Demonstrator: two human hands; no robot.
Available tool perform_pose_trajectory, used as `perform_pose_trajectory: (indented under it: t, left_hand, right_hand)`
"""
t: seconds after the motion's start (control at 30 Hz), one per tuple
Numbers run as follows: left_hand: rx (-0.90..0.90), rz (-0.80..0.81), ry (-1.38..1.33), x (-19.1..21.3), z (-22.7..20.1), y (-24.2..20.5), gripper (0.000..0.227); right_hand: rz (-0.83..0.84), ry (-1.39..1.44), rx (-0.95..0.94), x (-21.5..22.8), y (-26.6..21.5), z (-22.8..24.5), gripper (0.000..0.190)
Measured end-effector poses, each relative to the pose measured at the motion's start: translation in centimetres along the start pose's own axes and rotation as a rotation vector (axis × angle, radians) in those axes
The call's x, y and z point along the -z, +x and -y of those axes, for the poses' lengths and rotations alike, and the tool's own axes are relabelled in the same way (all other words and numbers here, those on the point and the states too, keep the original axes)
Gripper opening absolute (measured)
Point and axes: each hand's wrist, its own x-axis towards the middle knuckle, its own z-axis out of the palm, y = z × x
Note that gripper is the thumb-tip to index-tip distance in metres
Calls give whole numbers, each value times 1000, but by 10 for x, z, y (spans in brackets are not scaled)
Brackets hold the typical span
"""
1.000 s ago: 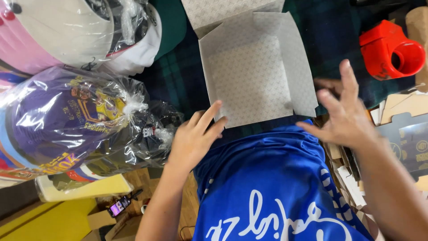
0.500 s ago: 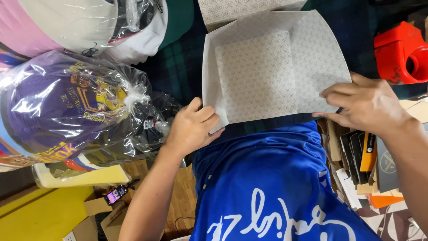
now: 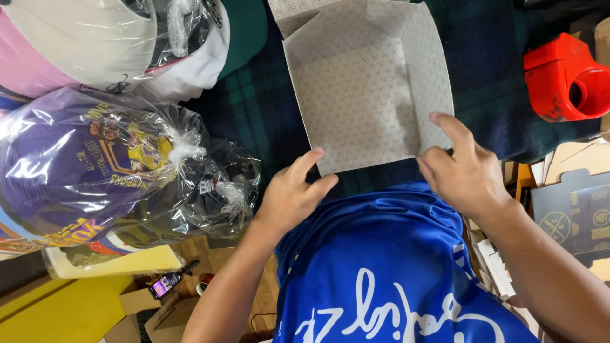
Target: The person assembles a black cardboard box with a clear window. They use a wooden brush to smooth the surface, fold the flaps, and insert a patterned paper liner. The person then folds the box into its final shape and secures the flaps.
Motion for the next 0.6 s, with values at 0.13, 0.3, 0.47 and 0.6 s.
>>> perform_pose_trajectory:
  t: [0.13, 0.3, 0.47, 0.6]
  left_hand:
    - [628, 184, -327, 19, -6, 9, 63]
    - [166, -21, -248, 7, 19, -7, 90]
    - [228, 29, -352, 20, 20, 2, 51]
    - [377, 189, -295, 15, 13, 9, 33]
  right_hand:
    - [58, -65, -27, -2, -13, -10, 25]
    - [-72, 27, 96, -3, -6, -20, 54]
    - [-89, -39, 137, -2, 3, -26, 51]
    - [-148, 63, 100, -12, 5, -28, 57]
